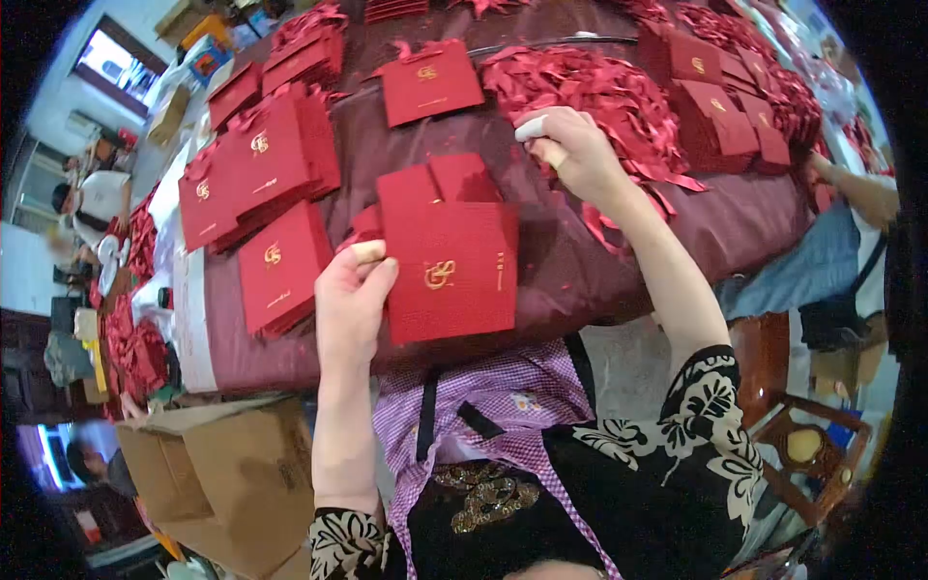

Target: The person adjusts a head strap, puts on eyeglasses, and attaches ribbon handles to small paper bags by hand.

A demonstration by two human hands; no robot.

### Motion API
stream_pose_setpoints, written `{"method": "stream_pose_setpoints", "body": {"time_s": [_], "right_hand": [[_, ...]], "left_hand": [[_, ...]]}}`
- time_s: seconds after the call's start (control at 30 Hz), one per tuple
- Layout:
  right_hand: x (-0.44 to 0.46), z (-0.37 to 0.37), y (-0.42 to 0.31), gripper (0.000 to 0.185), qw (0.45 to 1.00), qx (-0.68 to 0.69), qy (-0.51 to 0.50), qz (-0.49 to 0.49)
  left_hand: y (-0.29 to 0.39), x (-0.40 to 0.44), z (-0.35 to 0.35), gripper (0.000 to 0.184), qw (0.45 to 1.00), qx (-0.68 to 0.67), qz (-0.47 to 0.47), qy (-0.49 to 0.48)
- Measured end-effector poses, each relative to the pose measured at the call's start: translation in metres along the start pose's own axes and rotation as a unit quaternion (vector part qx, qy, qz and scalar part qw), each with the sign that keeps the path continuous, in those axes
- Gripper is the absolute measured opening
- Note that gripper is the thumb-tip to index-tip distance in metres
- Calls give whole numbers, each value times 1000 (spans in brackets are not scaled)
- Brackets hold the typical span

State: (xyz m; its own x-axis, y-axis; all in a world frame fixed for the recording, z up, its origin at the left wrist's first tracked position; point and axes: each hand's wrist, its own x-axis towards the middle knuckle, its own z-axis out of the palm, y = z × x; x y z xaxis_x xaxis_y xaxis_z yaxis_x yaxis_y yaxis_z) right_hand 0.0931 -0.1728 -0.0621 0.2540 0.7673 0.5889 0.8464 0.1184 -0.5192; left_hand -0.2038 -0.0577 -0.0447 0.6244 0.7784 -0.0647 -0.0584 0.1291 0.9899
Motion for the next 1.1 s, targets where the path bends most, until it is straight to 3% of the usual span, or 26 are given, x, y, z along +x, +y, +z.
{"method": "stream_pose_setpoints", "body": {"time_s": [0.13, 0.17, 0.23, 0.47, 0.63, 1.1], "right_hand": [[7, -4, -60, 16, 972, 209, 10, 104], [6, 1, -63, 18, 973, 220, 21, 71], [5, 5, -82, 18, 948, 292, -17, 122], [-10, 43, -107, 12, 989, 58, -36, -127], [-16, 52, -116, 16, 987, -13, -94, -127], [-6, 41, -120, 17, 984, 45, -152, -77]], "left_hand": [[-2, 2, 3, 18, 1000, 20, 18, -9], [-4, 3, 3, 17, 999, 26, 28, -18], [-1, 2, 5, 17, 999, 26, 22, -14], [-5, 1, 7, 16, 996, 76, 44, 16], [5, -6, 15, 16, 996, 80, 48, 13], [13, -18, 24, 18, 979, 157, 130, -15]]}}
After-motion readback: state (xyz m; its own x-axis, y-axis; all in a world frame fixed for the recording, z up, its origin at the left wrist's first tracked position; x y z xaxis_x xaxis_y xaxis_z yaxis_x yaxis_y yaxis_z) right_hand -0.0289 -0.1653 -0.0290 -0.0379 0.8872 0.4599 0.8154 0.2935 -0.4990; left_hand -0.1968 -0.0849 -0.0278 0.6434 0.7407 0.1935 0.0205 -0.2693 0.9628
